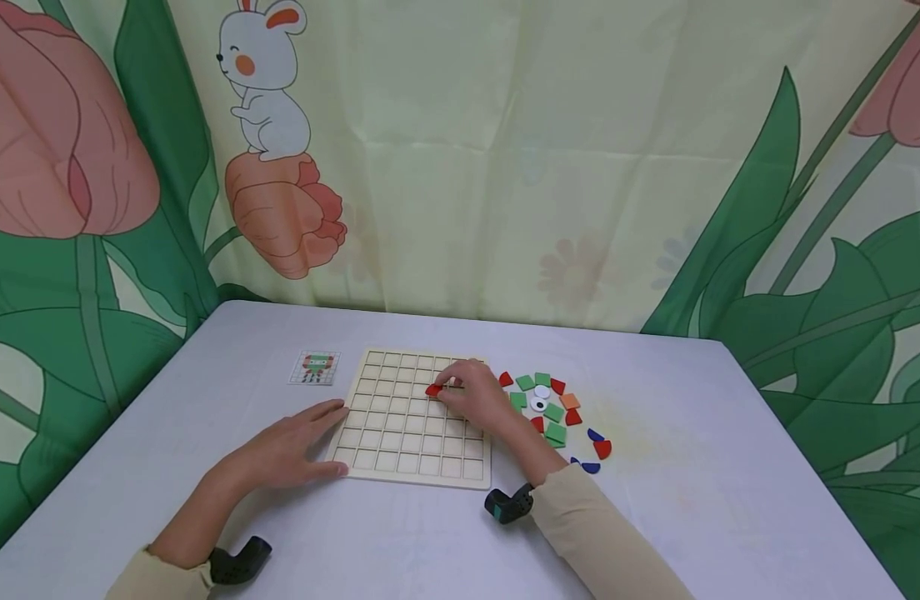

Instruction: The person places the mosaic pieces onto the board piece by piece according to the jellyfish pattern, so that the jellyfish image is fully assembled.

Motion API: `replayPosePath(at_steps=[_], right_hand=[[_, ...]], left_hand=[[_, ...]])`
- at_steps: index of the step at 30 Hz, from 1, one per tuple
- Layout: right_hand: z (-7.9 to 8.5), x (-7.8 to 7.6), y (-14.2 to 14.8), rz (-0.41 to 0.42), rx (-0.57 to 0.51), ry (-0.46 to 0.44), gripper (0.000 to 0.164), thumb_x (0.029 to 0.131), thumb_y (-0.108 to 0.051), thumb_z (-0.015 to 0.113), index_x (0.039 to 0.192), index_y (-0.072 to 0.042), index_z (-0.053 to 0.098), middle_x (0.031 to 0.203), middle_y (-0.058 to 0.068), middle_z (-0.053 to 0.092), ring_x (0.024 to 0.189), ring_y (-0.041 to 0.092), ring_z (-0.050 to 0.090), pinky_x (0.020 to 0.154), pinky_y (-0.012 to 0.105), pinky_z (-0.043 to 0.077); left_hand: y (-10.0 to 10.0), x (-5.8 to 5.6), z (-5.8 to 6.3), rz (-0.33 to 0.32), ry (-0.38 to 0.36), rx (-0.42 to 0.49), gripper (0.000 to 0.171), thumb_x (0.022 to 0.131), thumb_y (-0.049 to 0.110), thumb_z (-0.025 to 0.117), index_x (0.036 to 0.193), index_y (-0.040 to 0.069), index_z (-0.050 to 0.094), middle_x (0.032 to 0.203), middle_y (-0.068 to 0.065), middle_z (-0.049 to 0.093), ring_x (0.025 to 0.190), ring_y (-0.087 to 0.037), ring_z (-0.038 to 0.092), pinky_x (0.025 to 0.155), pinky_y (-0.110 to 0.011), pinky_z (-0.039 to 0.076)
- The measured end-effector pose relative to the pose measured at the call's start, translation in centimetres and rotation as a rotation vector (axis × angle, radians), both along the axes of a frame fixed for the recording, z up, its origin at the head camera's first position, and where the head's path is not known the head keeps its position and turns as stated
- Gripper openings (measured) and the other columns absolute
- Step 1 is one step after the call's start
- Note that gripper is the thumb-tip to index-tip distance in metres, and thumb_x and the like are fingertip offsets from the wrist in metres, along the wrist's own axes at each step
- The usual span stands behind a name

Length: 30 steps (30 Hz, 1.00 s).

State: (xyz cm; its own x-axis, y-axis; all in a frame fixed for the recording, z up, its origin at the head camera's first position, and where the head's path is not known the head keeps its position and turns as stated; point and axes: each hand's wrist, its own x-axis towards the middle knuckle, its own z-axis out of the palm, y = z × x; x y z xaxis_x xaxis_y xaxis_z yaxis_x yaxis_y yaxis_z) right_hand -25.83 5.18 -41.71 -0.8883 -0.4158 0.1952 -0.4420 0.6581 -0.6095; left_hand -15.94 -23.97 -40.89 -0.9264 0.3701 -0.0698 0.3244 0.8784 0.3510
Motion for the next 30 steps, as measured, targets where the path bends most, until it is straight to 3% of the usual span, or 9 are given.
replayPosePath(at_steps=[30], right_hand=[[-0.5,-1.8,-2.6,0.01,0.035,-0.008,0.012,0.087,-0.016,0.071,0.099,-0.014,0.076,0.1,0.0,0.072,0.085,0.015,0.052,0.078,0.029,0.046]], left_hand=[[-0.1,0.0,0.0,0.0,-0.005,0.001,0.086,0.081,0.056,0.07,0.147,0.009,0.04,0.155,-0.012,0.035,0.139,-0.038,0.039,0.105,-0.055,0.041]])
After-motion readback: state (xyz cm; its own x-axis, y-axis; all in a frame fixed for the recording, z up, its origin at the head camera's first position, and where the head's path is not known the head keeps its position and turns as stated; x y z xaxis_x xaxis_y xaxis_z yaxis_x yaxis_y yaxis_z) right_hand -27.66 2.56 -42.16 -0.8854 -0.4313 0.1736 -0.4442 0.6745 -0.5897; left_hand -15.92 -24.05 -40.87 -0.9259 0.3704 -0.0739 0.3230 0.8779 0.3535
